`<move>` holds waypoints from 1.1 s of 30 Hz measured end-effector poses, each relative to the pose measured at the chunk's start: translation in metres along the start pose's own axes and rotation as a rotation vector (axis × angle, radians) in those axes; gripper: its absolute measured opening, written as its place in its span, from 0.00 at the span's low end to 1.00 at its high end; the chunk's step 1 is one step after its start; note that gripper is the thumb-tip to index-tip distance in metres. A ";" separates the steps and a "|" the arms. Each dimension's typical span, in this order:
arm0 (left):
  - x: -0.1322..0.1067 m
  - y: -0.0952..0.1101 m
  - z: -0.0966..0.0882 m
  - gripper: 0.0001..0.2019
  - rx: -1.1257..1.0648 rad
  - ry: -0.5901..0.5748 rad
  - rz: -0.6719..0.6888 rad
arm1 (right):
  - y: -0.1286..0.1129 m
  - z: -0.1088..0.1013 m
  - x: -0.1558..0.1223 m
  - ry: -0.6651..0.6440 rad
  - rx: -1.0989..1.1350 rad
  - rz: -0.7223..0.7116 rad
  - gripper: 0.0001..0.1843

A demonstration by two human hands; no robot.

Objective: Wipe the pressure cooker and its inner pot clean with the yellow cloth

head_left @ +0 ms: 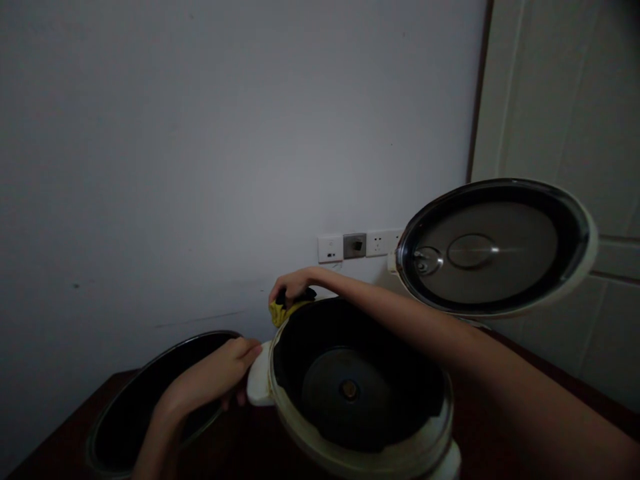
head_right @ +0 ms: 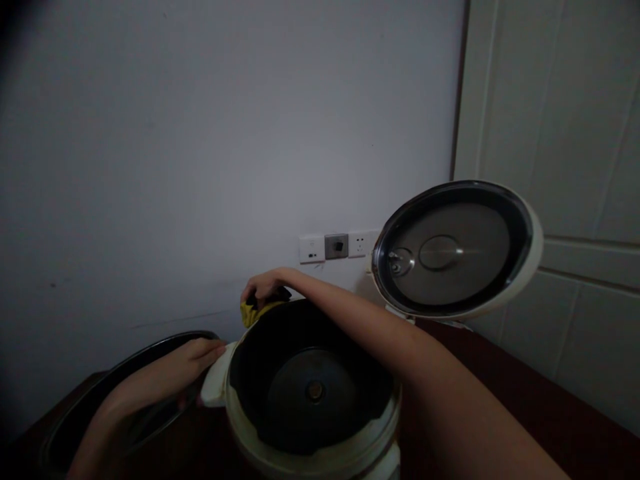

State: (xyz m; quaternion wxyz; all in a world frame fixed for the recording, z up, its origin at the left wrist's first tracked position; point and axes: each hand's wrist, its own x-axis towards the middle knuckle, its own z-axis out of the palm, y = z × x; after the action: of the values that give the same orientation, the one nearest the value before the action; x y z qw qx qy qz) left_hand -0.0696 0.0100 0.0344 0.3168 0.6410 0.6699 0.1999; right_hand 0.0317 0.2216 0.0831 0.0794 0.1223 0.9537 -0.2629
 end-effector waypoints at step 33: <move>0.001 -0.006 -0.001 0.18 0.062 0.000 -0.077 | 0.083 -0.018 -0.064 0.248 0.019 0.116 0.14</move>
State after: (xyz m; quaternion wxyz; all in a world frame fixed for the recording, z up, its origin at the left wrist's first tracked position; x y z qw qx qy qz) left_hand -0.0750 0.0105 0.0305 0.3043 0.6242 0.7001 0.1665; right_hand 0.1143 0.2880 0.0724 -0.0250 0.2095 0.9450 -0.2499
